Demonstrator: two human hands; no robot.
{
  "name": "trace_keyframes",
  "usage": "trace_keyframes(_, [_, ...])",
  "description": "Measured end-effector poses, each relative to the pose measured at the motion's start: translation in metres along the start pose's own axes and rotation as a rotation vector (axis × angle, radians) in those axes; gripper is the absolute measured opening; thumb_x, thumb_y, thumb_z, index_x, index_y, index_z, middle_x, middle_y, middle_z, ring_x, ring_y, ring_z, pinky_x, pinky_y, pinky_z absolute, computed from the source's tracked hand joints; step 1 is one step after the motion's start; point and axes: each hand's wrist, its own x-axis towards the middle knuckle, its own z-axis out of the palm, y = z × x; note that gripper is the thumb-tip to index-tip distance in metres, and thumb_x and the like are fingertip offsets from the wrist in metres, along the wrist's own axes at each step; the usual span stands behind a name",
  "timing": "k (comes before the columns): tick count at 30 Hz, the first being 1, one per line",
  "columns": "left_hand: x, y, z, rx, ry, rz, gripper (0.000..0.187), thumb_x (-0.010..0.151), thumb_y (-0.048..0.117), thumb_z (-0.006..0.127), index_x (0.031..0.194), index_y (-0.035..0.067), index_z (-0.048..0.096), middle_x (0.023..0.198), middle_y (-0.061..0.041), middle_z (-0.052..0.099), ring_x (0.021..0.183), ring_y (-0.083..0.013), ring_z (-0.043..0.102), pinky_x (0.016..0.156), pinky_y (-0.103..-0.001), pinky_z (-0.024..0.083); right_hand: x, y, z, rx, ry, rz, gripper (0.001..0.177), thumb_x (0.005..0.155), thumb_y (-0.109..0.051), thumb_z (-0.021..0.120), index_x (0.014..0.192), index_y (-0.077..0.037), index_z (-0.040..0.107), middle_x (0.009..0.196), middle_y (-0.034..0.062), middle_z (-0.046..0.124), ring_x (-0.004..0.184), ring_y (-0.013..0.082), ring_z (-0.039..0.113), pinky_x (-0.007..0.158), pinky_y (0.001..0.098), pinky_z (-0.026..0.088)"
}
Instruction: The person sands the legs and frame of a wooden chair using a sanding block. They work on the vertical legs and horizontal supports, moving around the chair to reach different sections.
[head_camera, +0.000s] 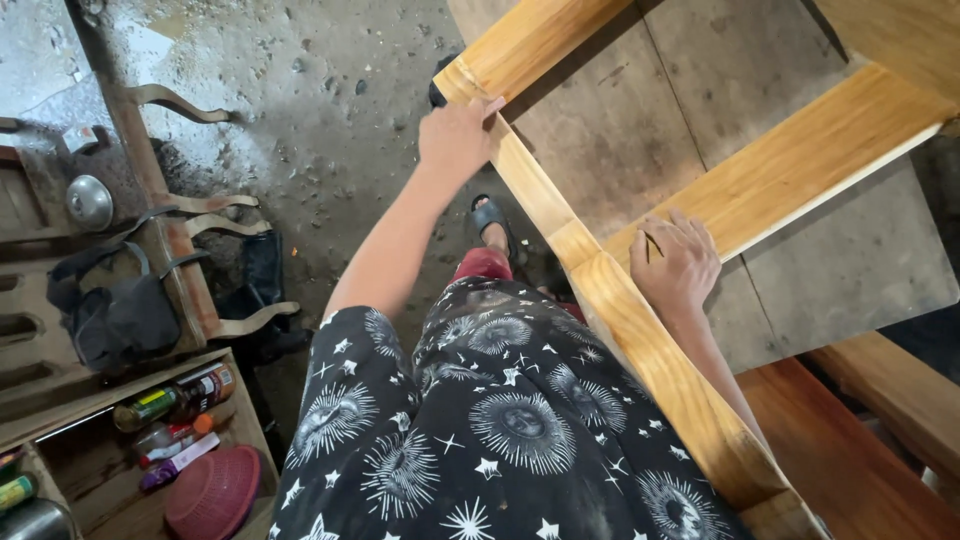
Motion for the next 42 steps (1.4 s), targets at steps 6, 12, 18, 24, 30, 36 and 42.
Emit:
trace_keyframes(6, [0.032,-0.047,0.049,-0.033,0.173,0.275,0.023,0.094,0.031,0.063,0.114,0.027,0.072,0.073,-0.013,0.069,0.07,-0.0417,0.073,0.061,-0.05,0.059,0.002,-0.003,-0.001,0.025,0.009,0.024,0.004,0.088,-0.025,0.074,0.09,-0.027,0.078,0.095,-0.0063,0.079,0.1,0.0234,0.077,0.099,0.0372,0.055])
trace_keyframes(12, [0.015,-0.059,0.049,0.086,0.639,0.605,0.024,0.09,0.012,0.053,0.107,0.02,0.069,0.072,-0.006,0.061,0.057,-0.0267,0.064,0.047,-0.043,0.048,0.005,-0.007,-0.005,0.038,0.022,0.016,0.004,0.088,-0.023,0.074,0.088,-0.025,0.078,0.092,-0.0049,0.079,0.098,0.024,0.077,0.099,0.0363,0.055])
trace_keyframes(18, [0.04,-0.061,0.107,0.063,0.705,0.526,0.027,0.085,0.024,0.058,0.11,0.029,0.067,0.068,0.004,0.054,0.05,-0.0196,0.059,0.046,-0.036,0.049,0.002,-0.002,0.001,0.05,0.033,0.025,0.003,0.088,-0.024,0.075,0.087,-0.025,0.078,0.092,-0.0053,0.079,0.098,0.0244,0.077,0.099,0.0367,0.055])
trace_keyframes(24, [0.003,-0.071,0.087,0.031,0.616,0.489,0.035,0.086,0.018,0.056,0.119,0.024,0.068,0.068,-0.001,0.057,0.049,-0.0238,0.059,0.047,-0.043,0.049,0.007,-0.006,-0.005,0.059,0.034,0.0,0.005,0.087,-0.022,0.073,0.087,-0.024,0.077,0.09,-0.0044,0.078,0.096,0.0249,0.077,0.097,0.0364,0.055])
trace_keyframes(30, [0.02,-0.083,0.099,0.013,0.572,0.462,0.029,0.093,0.018,0.049,0.114,0.02,0.069,0.065,0.002,0.057,0.049,-0.021,0.062,0.045,-0.036,0.048,0.006,-0.005,-0.001,0.059,0.057,0.005,0.004,0.088,-0.023,0.074,0.086,-0.025,0.077,0.09,-0.0057,0.078,0.097,0.0241,0.077,0.098,0.0354,0.055])
trace_keyframes(36, [0.011,-0.063,0.1,0.098,0.642,0.415,0.028,0.088,0.019,0.052,0.111,0.019,0.067,0.066,0.001,0.059,0.049,-0.022,0.063,0.043,-0.041,0.048,0.005,-0.004,-0.003,0.014,0.031,-0.012,0.006,0.088,-0.023,0.073,0.084,-0.025,0.076,0.09,-0.0067,0.078,0.096,0.0221,0.077,0.099,0.0339,0.054])
trace_keyframes(42, [0.01,-0.065,0.071,0.061,0.66,0.537,0.02,0.091,0.016,0.051,0.1,0.022,0.068,0.066,0.002,0.063,0.052,-0.0215,0.066,0.048,-0.04,0.052,0.003,0.0,-0.003,0.045,0.028,-0.065,0.007,0.09,-0.022,0.073,0.085,-0.025,0.077,0.09,-0.0052,0.078,0.096,0.0223,0.077,0.099,0.0333,0.055])
